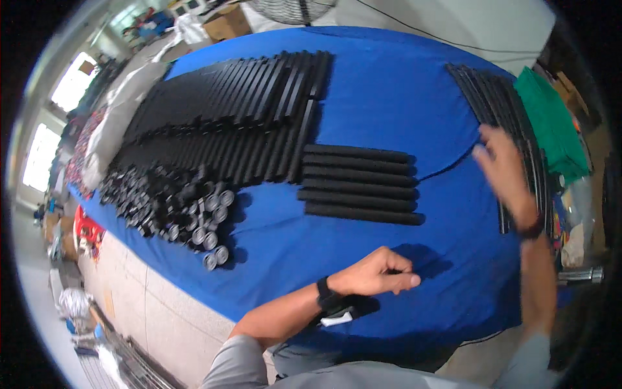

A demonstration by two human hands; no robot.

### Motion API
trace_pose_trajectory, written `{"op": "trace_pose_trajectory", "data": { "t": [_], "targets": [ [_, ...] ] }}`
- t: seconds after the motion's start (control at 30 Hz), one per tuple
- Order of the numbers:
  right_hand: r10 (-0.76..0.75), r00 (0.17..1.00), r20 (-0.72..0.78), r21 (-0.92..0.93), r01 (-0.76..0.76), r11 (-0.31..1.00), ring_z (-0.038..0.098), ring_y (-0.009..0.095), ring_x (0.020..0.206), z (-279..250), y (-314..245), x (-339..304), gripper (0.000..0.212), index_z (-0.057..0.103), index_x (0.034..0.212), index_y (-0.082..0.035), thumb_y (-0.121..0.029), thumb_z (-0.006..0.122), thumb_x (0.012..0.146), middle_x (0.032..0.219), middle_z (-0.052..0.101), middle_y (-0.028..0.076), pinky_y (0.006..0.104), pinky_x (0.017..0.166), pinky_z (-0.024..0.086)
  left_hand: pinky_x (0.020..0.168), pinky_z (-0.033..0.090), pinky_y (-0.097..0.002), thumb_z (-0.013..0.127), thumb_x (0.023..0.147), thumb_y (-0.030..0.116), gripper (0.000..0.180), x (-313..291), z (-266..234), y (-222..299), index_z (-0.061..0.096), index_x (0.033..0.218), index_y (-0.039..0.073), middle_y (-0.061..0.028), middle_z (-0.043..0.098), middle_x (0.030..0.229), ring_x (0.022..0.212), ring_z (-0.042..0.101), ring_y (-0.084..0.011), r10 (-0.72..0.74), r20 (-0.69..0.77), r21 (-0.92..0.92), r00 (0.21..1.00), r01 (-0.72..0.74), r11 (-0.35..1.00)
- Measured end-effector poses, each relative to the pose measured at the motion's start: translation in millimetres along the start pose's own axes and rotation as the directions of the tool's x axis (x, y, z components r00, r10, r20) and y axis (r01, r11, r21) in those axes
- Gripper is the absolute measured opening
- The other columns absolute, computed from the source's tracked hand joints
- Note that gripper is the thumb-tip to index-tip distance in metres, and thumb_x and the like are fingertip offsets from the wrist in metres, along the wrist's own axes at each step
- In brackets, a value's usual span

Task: Assembling black plastic tubes by attaching caps and connectors.

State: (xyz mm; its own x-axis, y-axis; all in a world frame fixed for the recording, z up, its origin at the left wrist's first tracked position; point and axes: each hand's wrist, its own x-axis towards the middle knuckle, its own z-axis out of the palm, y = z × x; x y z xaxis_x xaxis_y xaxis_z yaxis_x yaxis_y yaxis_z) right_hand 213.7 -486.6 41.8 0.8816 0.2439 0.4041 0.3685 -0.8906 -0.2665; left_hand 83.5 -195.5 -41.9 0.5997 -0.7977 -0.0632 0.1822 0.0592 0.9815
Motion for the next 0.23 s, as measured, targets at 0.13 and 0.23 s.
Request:
{"op": "trace_pose_trajectory", "data": {
  "t": [0.13,0.23],
  "targets": [
    [-0.341,0.924,0.171,-0.002,0.346,0.938,0.052,0.037,0.118,26,-108,-80,0.065,0.049,0.131,0.004,-0.011,0.074,0.074,0.129,0.054,0.021,0.0456,0.100,0.041,0.057,0.042,-0.0255,0.064,0.094,0.028,0.036,-15,8,11,0.064,0.071,0.001,-0.0013,0.058,0.062,0.060,0.054,-0.0081,-0.013,-0.004,-0.072,1.000,0.013,0.997],
    [-0.360,0.892,0.274,0.011,0.371,0.929,0.040,0.036,0.134,51,-138,-112,0.075,0.037,0.142,0.003,-0.017,0.072,0.079,0.147,0.038,0.022,0.0477,0.111,0.032,0.058,0.042,-0.0262,0.067,0.093,0.031,0.033,-45,18,25,0.066,0.075,0.003,0.0008,0.059,0.064,0.063,0.053,-0.0071,0.098,-0.121,0.190,0.988,-0.074,0.979]
  ]
}}
